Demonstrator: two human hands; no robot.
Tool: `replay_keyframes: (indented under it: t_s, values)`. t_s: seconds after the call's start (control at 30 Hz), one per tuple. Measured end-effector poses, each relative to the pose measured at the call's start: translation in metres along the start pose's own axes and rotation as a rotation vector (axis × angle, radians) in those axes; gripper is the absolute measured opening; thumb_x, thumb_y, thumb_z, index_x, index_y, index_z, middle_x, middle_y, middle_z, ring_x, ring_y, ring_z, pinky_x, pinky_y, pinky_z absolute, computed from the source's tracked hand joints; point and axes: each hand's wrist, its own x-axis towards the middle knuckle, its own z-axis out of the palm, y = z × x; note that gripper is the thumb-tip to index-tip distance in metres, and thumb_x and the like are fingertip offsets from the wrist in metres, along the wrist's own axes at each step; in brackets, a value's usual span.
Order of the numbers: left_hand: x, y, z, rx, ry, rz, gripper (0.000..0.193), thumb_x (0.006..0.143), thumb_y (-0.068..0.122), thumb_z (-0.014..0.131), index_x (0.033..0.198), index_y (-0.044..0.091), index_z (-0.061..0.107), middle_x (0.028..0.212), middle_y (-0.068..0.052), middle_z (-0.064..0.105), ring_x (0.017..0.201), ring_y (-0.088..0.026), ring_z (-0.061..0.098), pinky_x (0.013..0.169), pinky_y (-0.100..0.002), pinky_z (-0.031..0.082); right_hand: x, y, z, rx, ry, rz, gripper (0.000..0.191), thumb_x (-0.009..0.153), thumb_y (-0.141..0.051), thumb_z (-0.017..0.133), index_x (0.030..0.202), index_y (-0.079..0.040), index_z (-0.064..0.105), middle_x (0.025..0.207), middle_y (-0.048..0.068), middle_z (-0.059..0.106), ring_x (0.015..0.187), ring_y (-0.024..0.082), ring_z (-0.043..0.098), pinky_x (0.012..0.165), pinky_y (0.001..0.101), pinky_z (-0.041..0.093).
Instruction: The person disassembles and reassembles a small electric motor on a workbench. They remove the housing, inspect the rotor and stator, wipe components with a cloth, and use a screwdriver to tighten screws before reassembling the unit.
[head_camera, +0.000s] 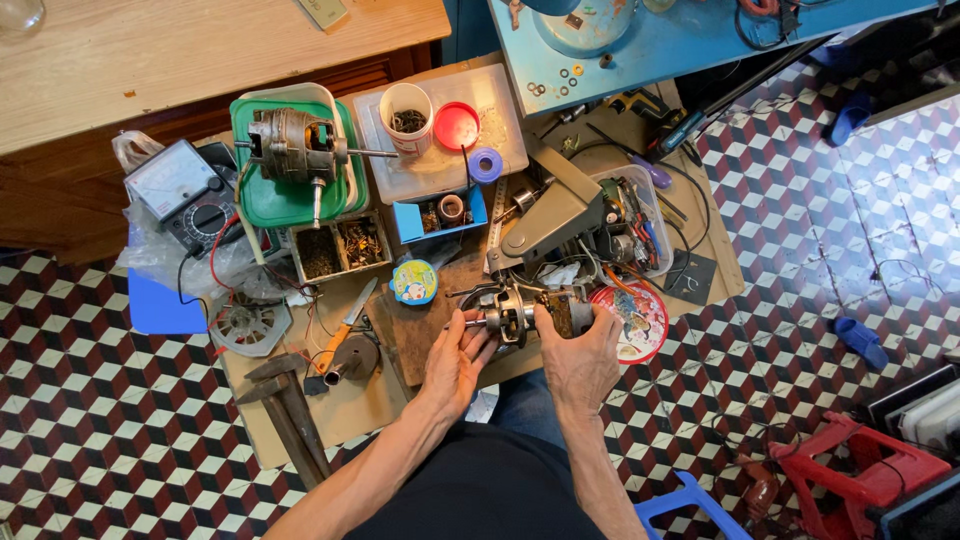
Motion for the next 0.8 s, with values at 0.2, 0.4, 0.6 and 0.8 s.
replay_keyframes:
  t_s: [0.2,0.4,0.6,0.8]
  values:
    - [-0.001,0.003,0.000,-0.006,-0.043,0.000,0.036,0.102,0.036,0.057,0.119,0.005,0.058,0.116,-0.011,0.068,0.117,-0.023,0.064,0.109,-0.047,0.050,0.003,-0.007,0.002,-0.022,0.019,-0.023,0.067,0.079,-0.050,0.081,0.115,0.002,0.058,0.108,0.017,0.057,0.089,0.034,0.067,0.072,0.0490,0.055]
    - [-0.004,0.007,0.002,-0.022,-0.051,-0.002,0.038,0.101,0.037,0.056,0.120,0.004,0.058,0.118,-0.013,0.066,0.118,-0.025,0.065,0.107,-0.047,0.053,-0.002,-0.017,0.002,-0.100,0.035,-0.070,0.069,0.078,-0.052,0.082,0.112,0.002,0.058,0.106,0.018,0.058,0.087,0.037,0.067,0.070,0.0511,0.054]
    - [-0.004,0.012,0.002,-0.018,-0.056,-0.006,0.040,0.101,0.037,0.057,0.121,0.003,0.057,0.119,-0.013,0.066,0.119,-0.025,0.064,0.106,-0.046,0.054,-0.006,-0.022,0.007,-0.084,0.007,-0.015,0.069,0.079,-0.052,0.080,0.113,0.003,0.057,0.105,0.017,0.059,0.083,0.037,0.067,0.070,0.0515,0.054]
    - [-0.001,0.014,0.000,0.020,-0.037,-0.012,0.041,0.100,0.039,0.057,0.121,0.004,0.058,0.120,-0.013,0.066,0.118,-0.025,0.065,0.106,-0.043,0.054,-0.007,-0.024,0.011,0.094,-0.021,0.026,0.070,0.081,-0.048,0.081,0.115,0.006,0.052,0.107,0.020,0.056,0.092,0.033,0.062,0.076,0.0471,0.052]
